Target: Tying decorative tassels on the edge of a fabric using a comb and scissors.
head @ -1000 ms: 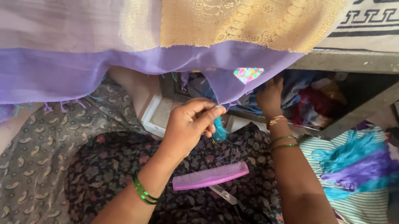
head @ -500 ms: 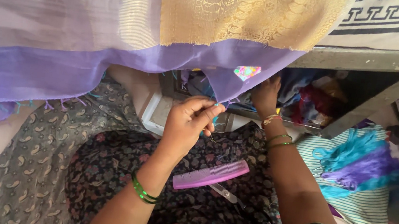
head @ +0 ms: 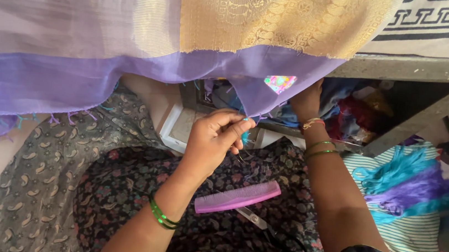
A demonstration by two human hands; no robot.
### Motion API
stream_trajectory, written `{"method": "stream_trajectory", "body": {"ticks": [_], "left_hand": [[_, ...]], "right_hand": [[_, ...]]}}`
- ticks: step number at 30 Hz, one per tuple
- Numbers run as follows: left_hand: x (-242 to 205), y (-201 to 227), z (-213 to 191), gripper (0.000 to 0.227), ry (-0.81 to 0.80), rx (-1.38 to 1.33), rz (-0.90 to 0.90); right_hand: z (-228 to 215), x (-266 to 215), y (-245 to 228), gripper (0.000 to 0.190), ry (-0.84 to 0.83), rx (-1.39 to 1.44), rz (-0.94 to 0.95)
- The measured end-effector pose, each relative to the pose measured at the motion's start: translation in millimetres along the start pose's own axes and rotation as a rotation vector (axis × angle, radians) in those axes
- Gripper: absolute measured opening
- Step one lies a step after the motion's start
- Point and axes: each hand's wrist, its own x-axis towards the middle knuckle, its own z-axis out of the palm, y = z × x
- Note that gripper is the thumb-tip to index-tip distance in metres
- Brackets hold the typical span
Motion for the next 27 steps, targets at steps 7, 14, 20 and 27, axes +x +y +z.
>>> {"method": "stream_trajectory", "body": {"ticks": [7, 14, 20, 27], "left_hand": [[2.3, -4.5, 1.1, 0.021, 0.010, 0.013, -0.007], [3.8, -1.4, 0.0, 0.020, 0.026, 0.045, -0.040], [2.3, -0.5, -0.2, 0.021, 0.012, 0.024, -0.007], [2.9, 0.8, 1.6, 0.021, 0.009, 0.008, -0.013]], "right_hand": [[4.1, -5.8, -3.3, 0.045, -0.050, 0.019, 0.053], [10.1, -7.2, 19.2, 0.036, -0.083, -0.187, -0.042], [36.7, -0.9, 48.7, 0.045, -0.103, -0.685, -0.188], [7.5, -2.3, 4.9, 0.044, -0.052, -0.100, -0.046]]}}
